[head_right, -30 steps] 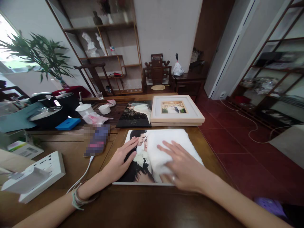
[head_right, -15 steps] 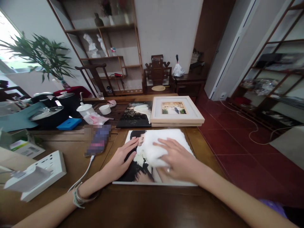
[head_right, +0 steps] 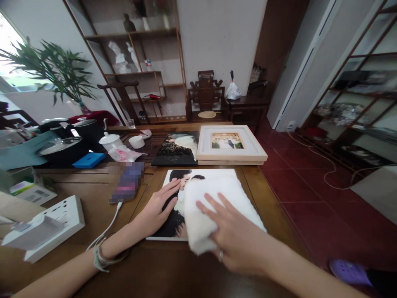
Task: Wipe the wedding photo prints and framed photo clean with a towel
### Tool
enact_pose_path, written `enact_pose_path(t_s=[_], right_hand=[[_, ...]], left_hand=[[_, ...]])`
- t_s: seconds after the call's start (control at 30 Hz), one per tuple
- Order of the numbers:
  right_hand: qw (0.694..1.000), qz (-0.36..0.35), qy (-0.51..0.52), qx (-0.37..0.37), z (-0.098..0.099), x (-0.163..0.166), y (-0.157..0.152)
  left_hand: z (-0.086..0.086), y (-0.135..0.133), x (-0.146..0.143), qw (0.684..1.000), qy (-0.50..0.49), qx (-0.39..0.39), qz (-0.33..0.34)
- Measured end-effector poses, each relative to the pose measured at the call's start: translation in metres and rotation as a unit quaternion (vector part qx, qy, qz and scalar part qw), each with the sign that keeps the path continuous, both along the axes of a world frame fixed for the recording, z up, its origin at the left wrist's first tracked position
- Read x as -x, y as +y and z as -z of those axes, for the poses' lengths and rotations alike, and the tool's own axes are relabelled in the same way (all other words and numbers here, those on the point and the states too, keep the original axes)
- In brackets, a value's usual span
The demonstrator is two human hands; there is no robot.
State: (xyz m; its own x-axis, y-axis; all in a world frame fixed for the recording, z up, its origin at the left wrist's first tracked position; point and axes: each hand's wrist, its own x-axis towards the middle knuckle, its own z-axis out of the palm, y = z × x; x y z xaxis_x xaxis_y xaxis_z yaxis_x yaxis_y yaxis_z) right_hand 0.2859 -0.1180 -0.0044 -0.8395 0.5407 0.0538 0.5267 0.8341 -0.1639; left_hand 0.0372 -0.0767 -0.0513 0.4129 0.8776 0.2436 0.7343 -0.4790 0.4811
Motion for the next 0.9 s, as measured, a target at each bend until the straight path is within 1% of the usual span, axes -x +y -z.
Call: enact_pose_path(t_s=[0.1,0.2,0.3,0.4,0.5,0.57,0.63,0.7,0.73,0.8,0.9], right_hand=[[0.997,-0.054,-0.008,0.046,-0.015,0.001,-0.029],[0.995,-0.070,-0.013,0.076,-0.022,0.000,-0.032],[0.997,-0.033,0.009,0.066,-0.016,-0.003,-0.012],[0.999,0.010,0.029,0.024,-0.003,-0.005,0.021],[0.999,0.033,0.038,-0.021,0.008,-0.005,0.053],[0.996,0.058,0.038,-0.054,0.014,-0.002,0.067],[0.992,0.092,0.028,-0.083,0.018,0.002,0.072],[0.989,0.112,0.017,-0.095,0.020,0.006,0.066],[0.990,0.109,0.014,-0.093,0.021,0.008,0.059],[0.993,0.086,0.015,-0.084,0.022,0.010,0.039],[0.996,0.028,0.029,-0.080,0.020,0.012,0.000]], left_hand=[[-0.002,0.000,0.000,1.000,0.003,0.010,0.002],[-0.002,0.000,0.000,1.000,0.000,0.010,0.005],[-0.001,0.000,0.001,1.000,-0.002,0.006,0.006],[-0.001,0.000,0.001,1.000,-0.004,0.004,0.011],[-0.002,-0.001,0.001,1.000,-0.007,0.003,0.009],[-0.002,-0.001,0.001,1.000,-0.011,0.003,0.005],[-0.002,0.000,0.001,1.000,-0.016,0.003,0.001],[-0.001,0.000,0.002,1.000,-0.024,0.002,-0.003],[-0.001,0.001,0.002,1.000,-0.031,-0.001,-0.004],[0.000,0.001,0.002,0.999,-0.049,-0.011,-0.003],[0.000,0.002,0.002,0.997,-0.072,-0.017,-0.004]])
